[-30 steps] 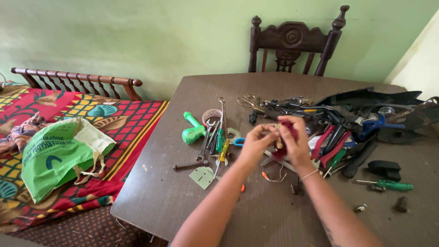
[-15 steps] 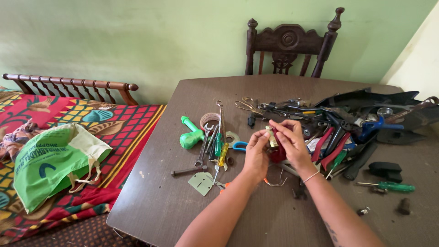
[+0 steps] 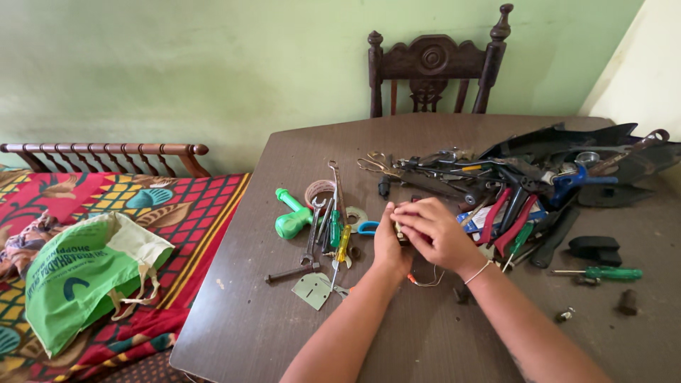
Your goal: The person wipes various tools on a table using a red cloth. They handle a screwdriver, a metal bar, and a pair of pliers, wiping each item individually before placing it back on the table.
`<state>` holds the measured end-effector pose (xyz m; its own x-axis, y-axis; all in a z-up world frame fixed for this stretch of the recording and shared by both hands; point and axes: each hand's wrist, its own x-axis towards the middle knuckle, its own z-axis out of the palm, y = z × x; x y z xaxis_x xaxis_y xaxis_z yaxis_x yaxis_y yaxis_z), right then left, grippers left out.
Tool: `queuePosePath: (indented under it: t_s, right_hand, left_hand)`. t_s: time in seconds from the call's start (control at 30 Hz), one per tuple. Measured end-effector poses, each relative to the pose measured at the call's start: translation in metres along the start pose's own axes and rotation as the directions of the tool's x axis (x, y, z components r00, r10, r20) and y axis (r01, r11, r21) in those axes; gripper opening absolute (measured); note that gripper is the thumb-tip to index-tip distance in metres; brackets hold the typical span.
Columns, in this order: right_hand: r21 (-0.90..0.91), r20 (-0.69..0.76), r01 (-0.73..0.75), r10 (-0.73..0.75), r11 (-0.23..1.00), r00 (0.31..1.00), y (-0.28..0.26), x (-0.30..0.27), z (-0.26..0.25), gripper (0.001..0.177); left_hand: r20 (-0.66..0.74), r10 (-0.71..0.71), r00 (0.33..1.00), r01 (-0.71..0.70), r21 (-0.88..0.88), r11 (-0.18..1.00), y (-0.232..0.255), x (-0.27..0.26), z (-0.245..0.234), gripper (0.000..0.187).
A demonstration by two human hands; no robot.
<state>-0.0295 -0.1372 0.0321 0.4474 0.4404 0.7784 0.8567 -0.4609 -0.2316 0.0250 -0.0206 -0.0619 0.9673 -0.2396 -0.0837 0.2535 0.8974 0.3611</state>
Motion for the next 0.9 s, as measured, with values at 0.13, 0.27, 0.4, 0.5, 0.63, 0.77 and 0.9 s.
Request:
queuePosePath:
  t_s: [0.13, 0.27, 0.4, 0.5, 0.63, 0.77, 0.9]
  right_hand:
    - [0.023, 0.034, 0.012, -0.013, 1.000, 0.999, 0.000, 0.001, -0.003, 0.033]
    - [0.094, 0.003, -0.054, 0.054, 0.994, 0.999, 0.013, -0.008, 0.000, 0.026]
    - [0.383, -0.057, -0.328, 0.377, 0.864, 0.924, 0.034, -0.033, 0.009, 0.014]
    - [0.522, 0.001, -0.445, 0.521, 0.728, 0.854, 0.062, -0.052, 0.014, 0.015]
    - [0.677, -0.147, -0.400, 0.646, 0.618, 0.749, 0.087, -0.060, 0.027, 0.016]
    - [0.756, -0.153, -0.411, 0.748, 0.510, 0.646, 0.083, -0.048, 0.033, 0.017]
    - [0.514, -0.113, -0.434, 0.560, 0.740, 0.821, 0.054, -0.032, 0.028, 0.022]
  left_hand:
    - [0.005, 0.034, 0.999, -0.034, 0.050, 0.998, -0.001, 0.004, -0.003, 0.034]
    - [-0.080, 0.050, 0.996, -0.036, 0.169, 0.985, -0.001, -0.005, 0.006, 0.027]
    - [-0.205, -0.008, 0.979, 0.075, 0.321, 0.944, -0.002, -0.011, 0.008, 0.020]
    - [-0.059, -0.004, 0.998, 0.017, 0.228, 0.974, -0.006, 0.001, -0.005, 0.028]
    - [-0.022, -0.025, 0.999, 0.026, 0.072, 0.997, 0.003, 0.005, -0.011, 0.034]
    - [-0.033, -0.021, 0.999, 0.022, 0.028, 0.999, 0.008, -0.004, 0.004, 0.023]
    - [-0.093, -0.030, 0.995, 0.039, 0.098, 0.994, 0.015, -0.013, 0.019, 0.034]
